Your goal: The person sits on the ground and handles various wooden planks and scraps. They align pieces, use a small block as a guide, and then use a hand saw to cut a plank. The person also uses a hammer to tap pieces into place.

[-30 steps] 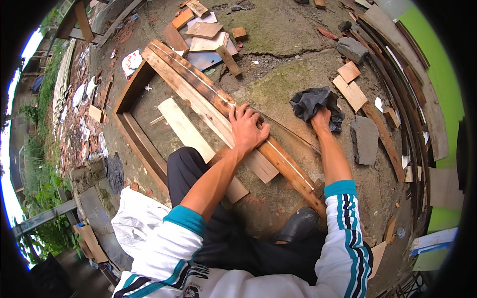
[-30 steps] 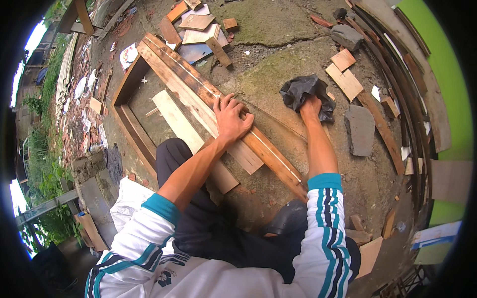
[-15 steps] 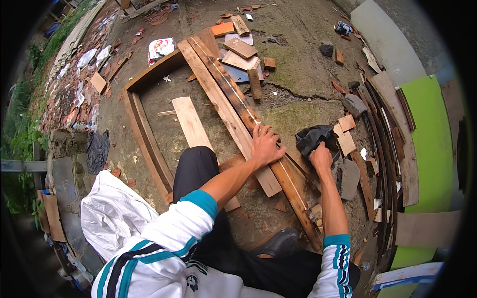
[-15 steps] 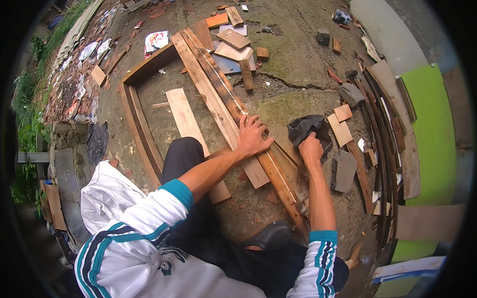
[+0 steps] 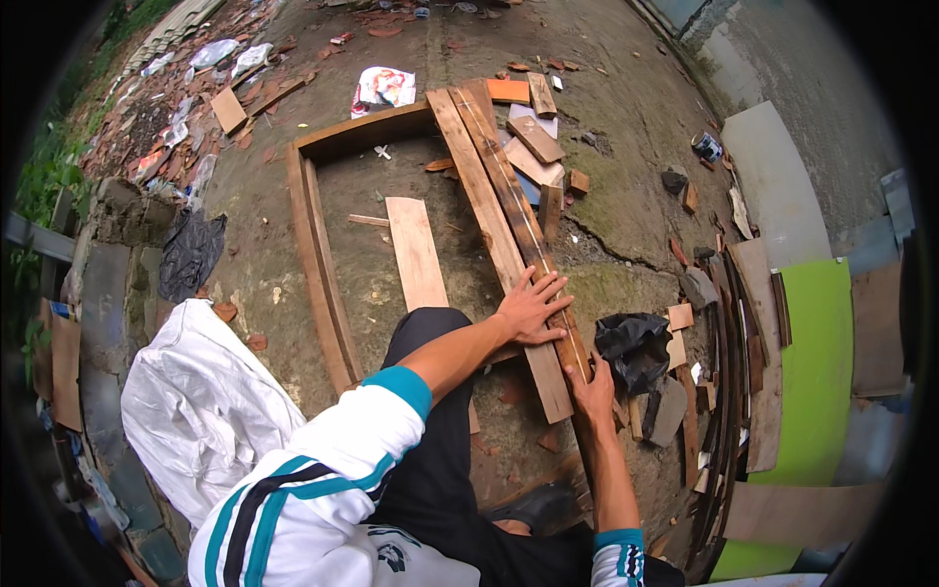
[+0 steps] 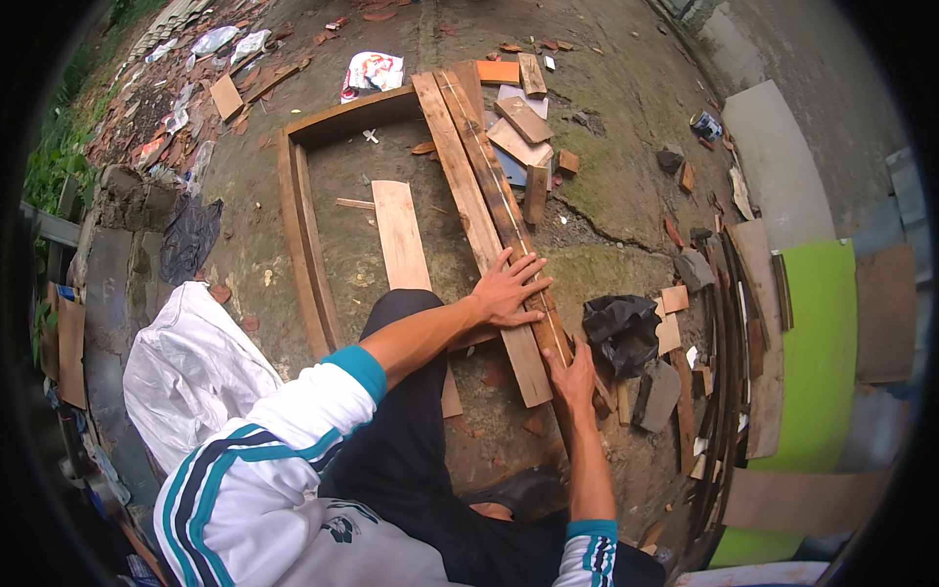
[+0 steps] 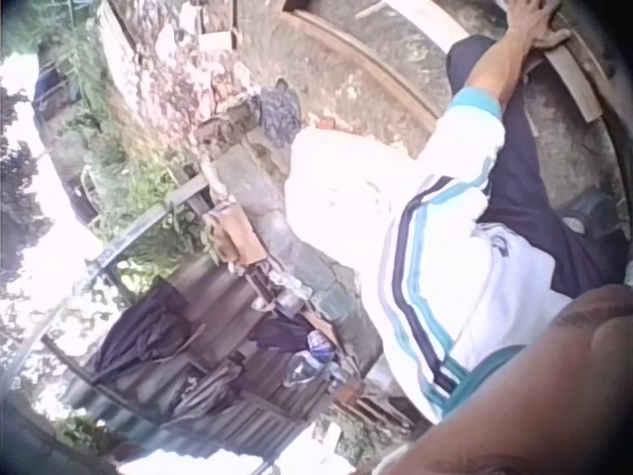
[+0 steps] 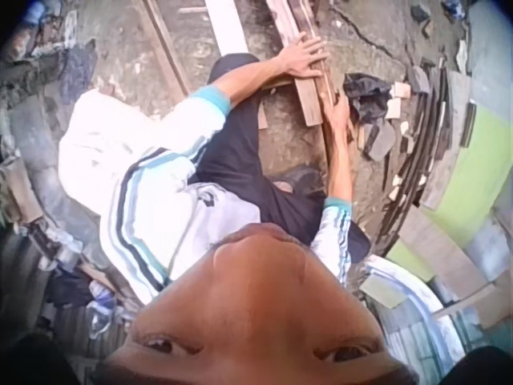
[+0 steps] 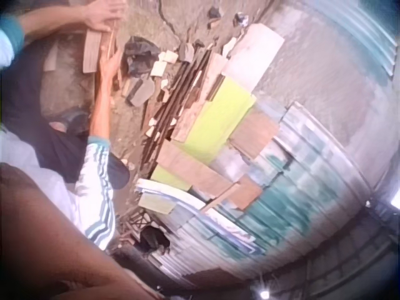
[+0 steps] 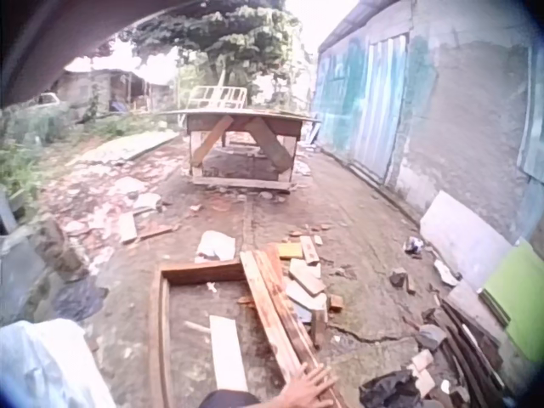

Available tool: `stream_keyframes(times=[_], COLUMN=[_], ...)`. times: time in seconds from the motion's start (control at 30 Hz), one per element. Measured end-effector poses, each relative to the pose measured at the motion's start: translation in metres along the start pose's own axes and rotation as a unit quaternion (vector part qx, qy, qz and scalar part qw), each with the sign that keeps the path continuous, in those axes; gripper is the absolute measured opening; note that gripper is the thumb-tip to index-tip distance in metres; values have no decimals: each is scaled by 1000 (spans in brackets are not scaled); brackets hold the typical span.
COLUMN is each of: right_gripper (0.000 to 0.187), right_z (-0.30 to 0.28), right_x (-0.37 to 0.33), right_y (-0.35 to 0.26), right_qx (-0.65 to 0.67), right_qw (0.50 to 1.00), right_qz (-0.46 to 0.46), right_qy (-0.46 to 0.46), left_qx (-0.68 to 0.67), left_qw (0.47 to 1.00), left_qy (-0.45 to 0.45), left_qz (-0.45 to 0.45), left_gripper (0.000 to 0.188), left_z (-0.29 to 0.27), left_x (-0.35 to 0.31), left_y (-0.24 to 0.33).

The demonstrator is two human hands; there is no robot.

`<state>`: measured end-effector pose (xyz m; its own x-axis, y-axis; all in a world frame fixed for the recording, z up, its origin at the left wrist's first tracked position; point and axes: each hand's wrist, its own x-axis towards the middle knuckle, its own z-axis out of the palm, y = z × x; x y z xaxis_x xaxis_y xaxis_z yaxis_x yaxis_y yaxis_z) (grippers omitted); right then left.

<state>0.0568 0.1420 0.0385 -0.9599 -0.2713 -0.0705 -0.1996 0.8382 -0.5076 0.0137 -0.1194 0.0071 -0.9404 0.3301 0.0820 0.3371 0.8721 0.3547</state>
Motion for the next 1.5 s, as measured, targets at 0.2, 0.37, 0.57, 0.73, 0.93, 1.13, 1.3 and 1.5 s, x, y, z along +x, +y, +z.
stream_keyframes(times=[0.2, 0.37, 0.57, 0.73, 0.93, 1.13, 1.3, 1.5], right_gripper=[67, 62, 63, 65, 58, 69, 69, 60], right_z=[4, 5, 2, 2, 1, 1, 3, 4], right_x=[0, 2, 3, 5, 5, 5, 5, 2], right_y=[-11, -14, -19, -19, -22, -21, -18, -18], right_qx=[-31, -30, -18, -23, -12, -6, -11, -14], right_qw=[999, 999, 1000, 999, 1000, 999, 999, 1000], right_qz=[-19, -33, -12, -6, -1, 10, 7, -3], right_qy=[-5, 0, -17, -25, -21, -40, -32, 1], left_qx=[3, 6, 9, 21, 36, 38, 41, 48], left_qw=[1000, 1000, 1000, 999, 999, 999, 999, 998], left_qy=[-12, -4, -1, 1, -23, -26, -14, -30], left_qz=[-3, 7, 18, 25, 16, 15, 21, 15], left_gripper=[83, 84, 85, 86, 86, 86, 87, 88], left_z=[-5, -3, 2, 4, 2, 3, 6, 4], left_x=[0, 0, 1, 3, 4, 4, 4, 4], left_y=[5, 2, 0, 0, 1, 2, 1, 2])
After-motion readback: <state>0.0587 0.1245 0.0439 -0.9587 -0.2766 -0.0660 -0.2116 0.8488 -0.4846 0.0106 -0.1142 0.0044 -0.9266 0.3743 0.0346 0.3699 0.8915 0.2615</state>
